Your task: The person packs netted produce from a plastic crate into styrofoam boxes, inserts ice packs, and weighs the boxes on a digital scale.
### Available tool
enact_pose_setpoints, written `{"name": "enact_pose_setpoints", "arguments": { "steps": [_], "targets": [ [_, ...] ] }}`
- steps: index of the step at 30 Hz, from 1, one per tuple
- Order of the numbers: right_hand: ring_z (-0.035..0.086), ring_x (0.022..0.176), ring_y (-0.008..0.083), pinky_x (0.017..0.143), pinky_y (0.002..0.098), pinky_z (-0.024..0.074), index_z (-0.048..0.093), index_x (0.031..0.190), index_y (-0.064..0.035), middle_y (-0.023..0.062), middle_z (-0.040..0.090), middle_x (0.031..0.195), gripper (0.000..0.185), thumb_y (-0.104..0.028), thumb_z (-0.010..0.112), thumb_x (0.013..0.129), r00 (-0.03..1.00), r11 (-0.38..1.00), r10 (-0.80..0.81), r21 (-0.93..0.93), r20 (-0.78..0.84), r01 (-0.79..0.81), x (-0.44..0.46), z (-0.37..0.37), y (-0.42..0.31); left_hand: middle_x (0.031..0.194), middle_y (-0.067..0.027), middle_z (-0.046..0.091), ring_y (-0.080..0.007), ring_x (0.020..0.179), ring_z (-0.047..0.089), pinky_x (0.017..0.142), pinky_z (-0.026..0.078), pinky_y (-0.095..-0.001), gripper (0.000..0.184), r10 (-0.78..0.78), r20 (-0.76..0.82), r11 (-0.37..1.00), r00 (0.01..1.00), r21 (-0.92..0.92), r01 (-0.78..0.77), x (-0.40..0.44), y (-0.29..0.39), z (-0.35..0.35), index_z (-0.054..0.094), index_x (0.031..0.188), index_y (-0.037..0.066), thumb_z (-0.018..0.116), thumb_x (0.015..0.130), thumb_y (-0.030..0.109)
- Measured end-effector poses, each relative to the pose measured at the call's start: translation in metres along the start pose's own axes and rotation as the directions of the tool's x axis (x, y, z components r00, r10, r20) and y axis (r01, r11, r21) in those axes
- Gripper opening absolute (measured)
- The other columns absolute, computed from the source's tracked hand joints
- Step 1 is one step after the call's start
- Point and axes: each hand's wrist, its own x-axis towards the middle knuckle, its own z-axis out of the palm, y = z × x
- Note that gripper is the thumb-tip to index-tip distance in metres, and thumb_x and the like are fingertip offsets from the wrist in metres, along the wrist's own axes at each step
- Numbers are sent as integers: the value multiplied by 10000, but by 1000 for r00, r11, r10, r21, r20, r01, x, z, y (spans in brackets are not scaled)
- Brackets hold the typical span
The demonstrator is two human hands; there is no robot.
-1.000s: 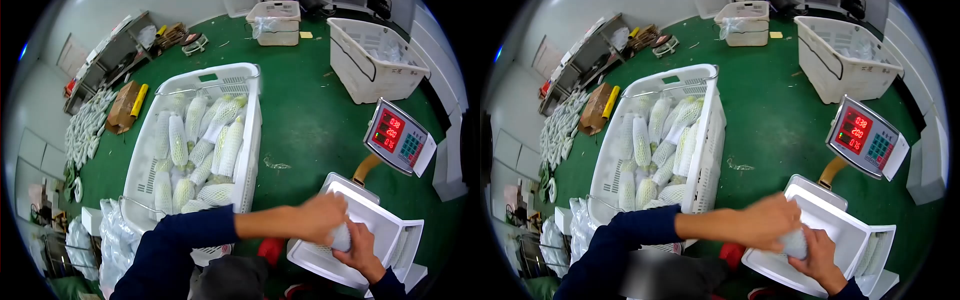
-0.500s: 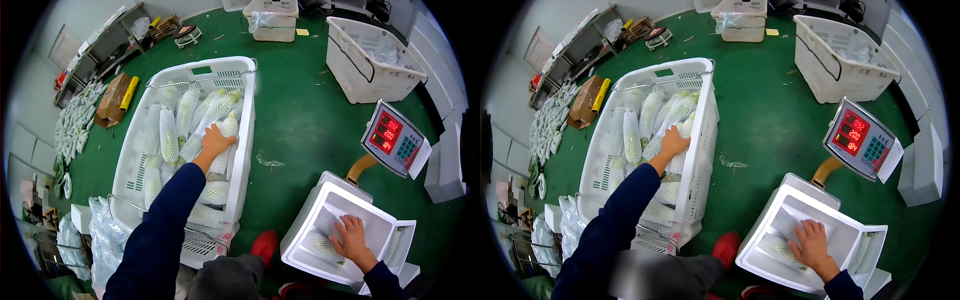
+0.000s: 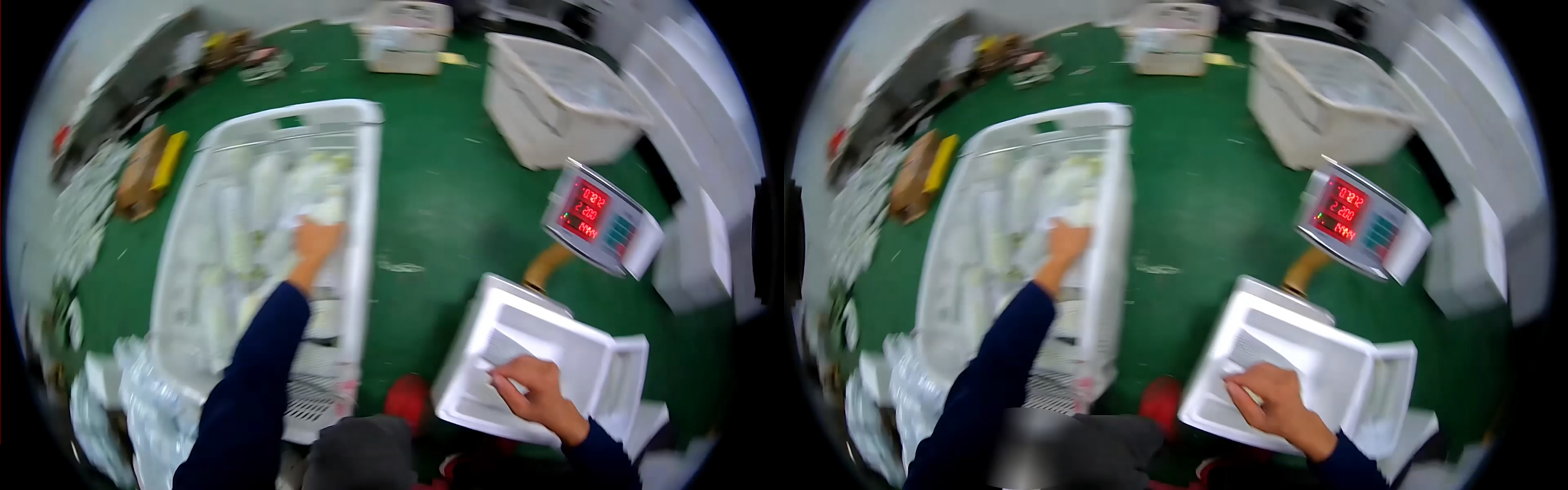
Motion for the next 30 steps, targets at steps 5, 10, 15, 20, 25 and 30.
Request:
{"name": "enact_pose_setpoints", "arguments": {
  "steps": [5, 10, 15, 20, 25, 30],
  "targets": [
    [696, 794, 141, 716, 269, 525, 733, 993, -8, 75, 733, 822, 147, -112, 636, 960, 851, 765, 519, 399, 83, -506, -28, -16, -2, 831, -124, 694, -278, 710, 689, 710, 588, -400, 427, 248, 612, 164, 751, -791, 590, 3, -9, -51, 663, 1072, 17, 569, 871, 382],
    [658, 1012, 155, 871, 268, 487, 448, 1439, -64, 119, 689, 1113, 537, -164, 664, 958, 907, 633, 406, 684, 107, -364, 12, -10, -16, 928, -167, 710, -276, 756, 708, 683, 603, -362, 629, 647, 327, 82, 689, -928, 363, -43, 22, -139, 624, 1178, -16, 541, 853, 517],
    [599, 1114, 193, 942, 353, 475, 354, 1475, -78, 112, 614, 1210, 672, -248, 688, 917, 883, 436, 380, 895, -276, 92, 91, 27, -43, 1255, -109, 643, -277, 1093, 644, 986, 488, -436, 422, 960, -88, 120, 264, -726, -677, -197, 135, -156, 659, 1236, 91, 769, 835, 160],
    [649, 1036, 230, 924, 393, 514, 627, 1180, -37, 100, 663, 1082, 454, -183, 732, 762, 729, 835, 490, 499, -478, -234, 25, -25, 41, 1029, -172, 674, -345, 980, 631, 886, 492, -423, 296, 370, -494, 677, 787, -437, -592, -63, 46, -82, 678, 1042, 9, 722, 806, 182],
    [576, 1059, 381, 933, 462, 461, 629, 1206, -60, 178, 607, 1121, 659, -166, 873, 603, 969, 790, 221, -562, -111, -245, -71, -14, 127, 1054, -268, 689, -421, 1007, 659, 877, 512, -519, 728, 148, -15, 986, 989, 78, -146, -7, -61, -8, 648, 1113, -40, 630, 825, 629],
    [504, 1132, 384, 938, 494, 411, 533, 1350, -64, 210, 543, 1206, 677, -350, 784, 790, 956, 754, 208, -589, -207, -291, -78, 4, 162, 1119, -223, 687, -310, 983, 681, 880, 528, -401, 906, -36, 360, 910, 932, -374, 179, 37, -62, 2, 597, 1226, -131, 763, 733, 612]
  ]
}}
